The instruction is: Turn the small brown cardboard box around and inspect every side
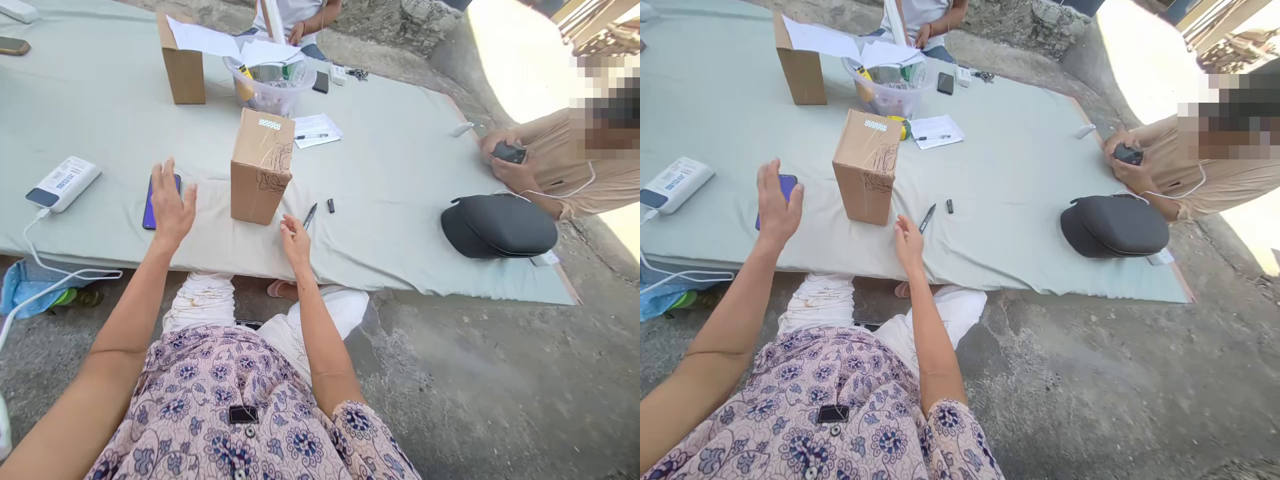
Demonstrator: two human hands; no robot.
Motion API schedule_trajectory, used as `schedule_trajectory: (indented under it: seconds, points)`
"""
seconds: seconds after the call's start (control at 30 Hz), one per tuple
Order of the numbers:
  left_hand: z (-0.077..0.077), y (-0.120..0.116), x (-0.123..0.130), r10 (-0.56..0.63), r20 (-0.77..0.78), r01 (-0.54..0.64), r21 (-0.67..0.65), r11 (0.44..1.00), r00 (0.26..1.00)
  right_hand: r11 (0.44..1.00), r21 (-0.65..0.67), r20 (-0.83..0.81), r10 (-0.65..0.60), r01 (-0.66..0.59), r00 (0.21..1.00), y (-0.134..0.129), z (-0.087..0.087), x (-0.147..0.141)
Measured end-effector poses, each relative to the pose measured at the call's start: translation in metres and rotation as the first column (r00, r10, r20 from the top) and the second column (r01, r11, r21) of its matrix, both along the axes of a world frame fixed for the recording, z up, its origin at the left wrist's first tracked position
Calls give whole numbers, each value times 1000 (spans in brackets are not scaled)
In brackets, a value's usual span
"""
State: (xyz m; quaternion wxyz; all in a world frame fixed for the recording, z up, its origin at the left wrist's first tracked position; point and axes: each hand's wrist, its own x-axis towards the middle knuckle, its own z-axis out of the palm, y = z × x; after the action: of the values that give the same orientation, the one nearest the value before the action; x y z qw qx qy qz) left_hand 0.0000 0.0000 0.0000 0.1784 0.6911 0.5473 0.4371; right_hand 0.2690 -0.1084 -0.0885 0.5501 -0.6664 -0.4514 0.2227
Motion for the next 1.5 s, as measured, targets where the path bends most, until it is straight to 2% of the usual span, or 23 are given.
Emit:
schedule_trajectory:
  seconds: [0.1,0.2,0.3,0.4,0.5,0.63,0.77,0.87,0.97,1.0,1.07,1.13,1.2,1.33,1.5]
  points:
    - [22,-7,45,-203,-19,203,199,959,979,1000,23,157,6,-10,988,14,-8,-13]
    - [36,-13,88,-291,-13,284,258,923,957,1000,28,279,2,-10,960,20,-15,-24]
    - [32,-16,119,-284,-35,282,267,921,958,1000,-8,335,13,-11,942,19,-20,-30]
    - [21,-17,132,-232,-54,238,274,932,971,1000,-30,350,15,-5,937,16,-22,-31]
    - [13,-17,131,-203,-55,210,284,936,978,1000,-1,297,27,-28,954,13,-23,-30]
    - [14,-16,114,-189,-4,180,323,929,982,994,104,131,23,-37,991,7,-19,-35]
    - [11,-13,90,-136,178,76,306,949,975,978,207,98,-45,24,994,-1,4,-40]
    - [-5,-9,81,-88,386,14,192,981,918,950,305,179,-130,71,975,-5,30,-36]
    - [-31,-11,81,-75,558,52,56,997,826,946,319,277,-153,60,949,-2,47,-31]
    - [-39,-14,81,-75,569,80,17,997,819,952,301,303,-149,53,941,1,49,-29]
    - [-51,-19,78,-48,496,85,-53,995,867,966,255,337,-129,42,932,7,50,-28]
    - [-58,-24,70,-23,359,65,-107,992,933,975,218,354,-113,36,928,12,47,-27]
    - [-59,-24,62,-46,283,87,-136,987,958,978,205,364,-115,41,924,16,44,-28]
    - [-56,-19,58,-106,361,161,-127,979,927,970,232,402,-168,78,900,17,42,-31]
    - [-54,-15,82,-81,430,156,-141,978,899,956,222,433,-274,193,858,23,48,-45]
